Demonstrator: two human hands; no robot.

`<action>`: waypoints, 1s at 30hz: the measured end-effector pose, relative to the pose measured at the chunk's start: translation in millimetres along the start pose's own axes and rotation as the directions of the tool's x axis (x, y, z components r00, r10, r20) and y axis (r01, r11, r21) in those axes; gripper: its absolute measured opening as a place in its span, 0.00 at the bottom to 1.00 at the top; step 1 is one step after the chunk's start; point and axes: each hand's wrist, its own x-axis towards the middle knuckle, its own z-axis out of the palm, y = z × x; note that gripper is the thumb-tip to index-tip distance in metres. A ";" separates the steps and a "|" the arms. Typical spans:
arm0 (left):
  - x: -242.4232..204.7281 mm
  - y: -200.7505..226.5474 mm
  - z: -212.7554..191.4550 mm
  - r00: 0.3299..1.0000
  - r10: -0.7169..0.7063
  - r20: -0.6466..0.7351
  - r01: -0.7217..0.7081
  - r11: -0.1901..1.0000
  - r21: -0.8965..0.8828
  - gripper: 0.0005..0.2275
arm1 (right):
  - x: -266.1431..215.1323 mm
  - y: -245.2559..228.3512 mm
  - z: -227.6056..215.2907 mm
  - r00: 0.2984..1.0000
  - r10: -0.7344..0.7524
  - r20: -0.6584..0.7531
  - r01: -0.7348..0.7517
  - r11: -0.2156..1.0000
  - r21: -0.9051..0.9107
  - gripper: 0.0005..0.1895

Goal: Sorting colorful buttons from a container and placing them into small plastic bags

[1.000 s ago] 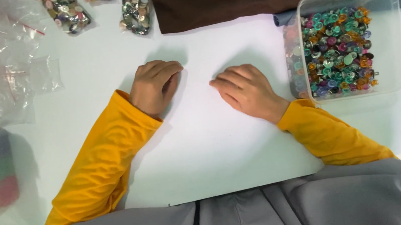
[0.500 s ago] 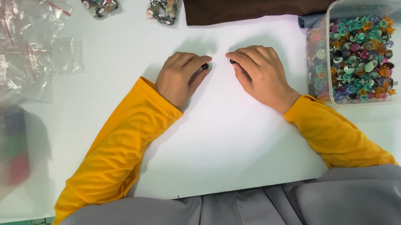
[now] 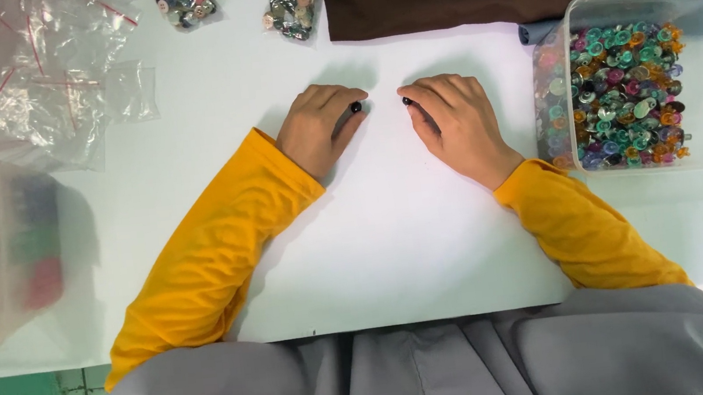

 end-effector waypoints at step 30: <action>193.6 164.0 212.9 0.942 0.260 0.210 -0.304 0.929 0.211 0.17 | -77.8 149.3 -168.1 0.956 0.244 0.165 -0.261 0.961 0.090 0.12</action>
